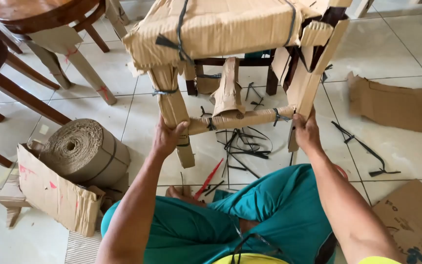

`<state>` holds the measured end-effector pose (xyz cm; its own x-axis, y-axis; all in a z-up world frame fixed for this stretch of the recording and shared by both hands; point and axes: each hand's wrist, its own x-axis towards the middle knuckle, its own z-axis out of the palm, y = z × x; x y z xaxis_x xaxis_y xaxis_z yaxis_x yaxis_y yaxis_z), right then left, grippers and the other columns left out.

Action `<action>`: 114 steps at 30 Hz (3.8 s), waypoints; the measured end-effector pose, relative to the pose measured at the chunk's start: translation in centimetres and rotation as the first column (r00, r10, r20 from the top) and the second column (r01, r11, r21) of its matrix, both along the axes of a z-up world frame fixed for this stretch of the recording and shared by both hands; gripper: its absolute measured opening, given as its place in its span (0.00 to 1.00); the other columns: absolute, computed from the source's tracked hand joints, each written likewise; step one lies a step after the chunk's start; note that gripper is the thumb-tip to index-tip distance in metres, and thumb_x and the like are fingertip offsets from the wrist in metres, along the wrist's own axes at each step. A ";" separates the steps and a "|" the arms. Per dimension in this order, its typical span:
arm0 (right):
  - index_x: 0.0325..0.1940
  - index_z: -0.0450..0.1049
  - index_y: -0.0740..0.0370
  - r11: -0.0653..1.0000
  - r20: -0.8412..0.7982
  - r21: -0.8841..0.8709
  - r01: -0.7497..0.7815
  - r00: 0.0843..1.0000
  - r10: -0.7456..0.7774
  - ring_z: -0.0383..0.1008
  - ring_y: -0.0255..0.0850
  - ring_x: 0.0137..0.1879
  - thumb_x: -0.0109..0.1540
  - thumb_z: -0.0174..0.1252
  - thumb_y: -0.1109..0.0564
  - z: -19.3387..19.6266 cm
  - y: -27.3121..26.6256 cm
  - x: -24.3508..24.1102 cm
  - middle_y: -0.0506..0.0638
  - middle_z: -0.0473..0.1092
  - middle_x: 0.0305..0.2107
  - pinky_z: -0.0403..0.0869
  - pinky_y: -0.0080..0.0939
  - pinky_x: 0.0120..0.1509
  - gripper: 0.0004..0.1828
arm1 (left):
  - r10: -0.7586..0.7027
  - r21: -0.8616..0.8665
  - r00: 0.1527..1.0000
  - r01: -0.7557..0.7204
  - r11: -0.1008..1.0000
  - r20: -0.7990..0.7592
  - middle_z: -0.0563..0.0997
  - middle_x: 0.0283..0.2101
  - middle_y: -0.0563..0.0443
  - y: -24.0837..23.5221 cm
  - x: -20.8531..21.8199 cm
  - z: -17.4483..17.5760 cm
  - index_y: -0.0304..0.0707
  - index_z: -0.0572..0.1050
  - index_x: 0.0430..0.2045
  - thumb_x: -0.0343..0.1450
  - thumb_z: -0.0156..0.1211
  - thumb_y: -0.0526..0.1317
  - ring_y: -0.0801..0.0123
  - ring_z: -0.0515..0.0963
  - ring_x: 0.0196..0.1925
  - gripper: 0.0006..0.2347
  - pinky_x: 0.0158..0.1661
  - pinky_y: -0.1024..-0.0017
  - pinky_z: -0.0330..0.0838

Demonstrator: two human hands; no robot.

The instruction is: The person sits on the floor and assembles a cardboard structure by wrapping black plastic straps around the legs and crossbars. They use red-handled scissors to cut the excess strap length after securing each section.

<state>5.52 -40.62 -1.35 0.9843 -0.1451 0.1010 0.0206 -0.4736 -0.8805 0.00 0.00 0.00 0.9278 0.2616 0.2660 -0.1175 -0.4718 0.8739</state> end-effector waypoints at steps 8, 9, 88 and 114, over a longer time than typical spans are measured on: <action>0.81 0.38 0.59 0.991 -0.099 -0.109 -0.073 0.993 0.063 0.69 0.76 0.62 0.71 0.42 0.34 -5.4 -2.6 -0.8 0.81 0.69 0.52 0.67 0.77 0.64 0.43 | 0.008 -0.001 0.998 -0.008 1.000 -0.068 0.83 0.42 0.33 -0.1 -3.6 -5.2 0.44 0.69 0.52 0.68 0.72 0.53 0.36 0.80 0.51 0.24 0.51 0.41 0.72; 0.81 0.38 0.59 0.989 -0.122 -0.122 -0.086 0.990 0.071 0.69 0.76 0.62 0.70 0.42 0.30 -5.7 -2.8 -1.0 0.82 0.69 0.52 0.67 0.77 0.64 0.46 | 0.011 0.012 0.998 -0.010 1.000 -0.069 0.83 0.42 0.33 -0.2 -3.8 -5.5 0.44 0.70 0.51 0.68 0.72 0.54 0.37 0.81 0.50 0.24 0.50 0.41 0.73; 0.81 0.46 0.60 0.912 -0.296 0.385 0.142 0.955 -0.023 0.53 0.68 0.76 0.62 0.61 0.49 -4.3 -0.4 -4.9 0.69 0.55 0.69 0.58 0.68 0.77 0.48 | -0.114 -0.319 0.758 -0.130 0.939 -0.642 0.79 0.27 0.31 -15.0 9.7 -6.4 0.22 0.83 0.26 0.61 0.68 0.34 0.44 0.81 0.27 0.09 0.23 0.51 0.79; 0.60 0.64 0.62 0.979 -0.133 0.189 0.072 0.990 -0.047 0.78 0.55 0.40 0.63 0.63 0.38 4.8 4.0 -10.1 0.59 0.70 0.34 0.77 0.59 0.45 0.33 | 0.075 0.213 0.627 0.147 0.966 -0.775 0.82 0.32 0.35 -9.2 7.2 9.2 0.22 0.81 0.42 0.62 0.69 0.40 0.55 0.85 0.33 0.19 0.30 0.68 0.80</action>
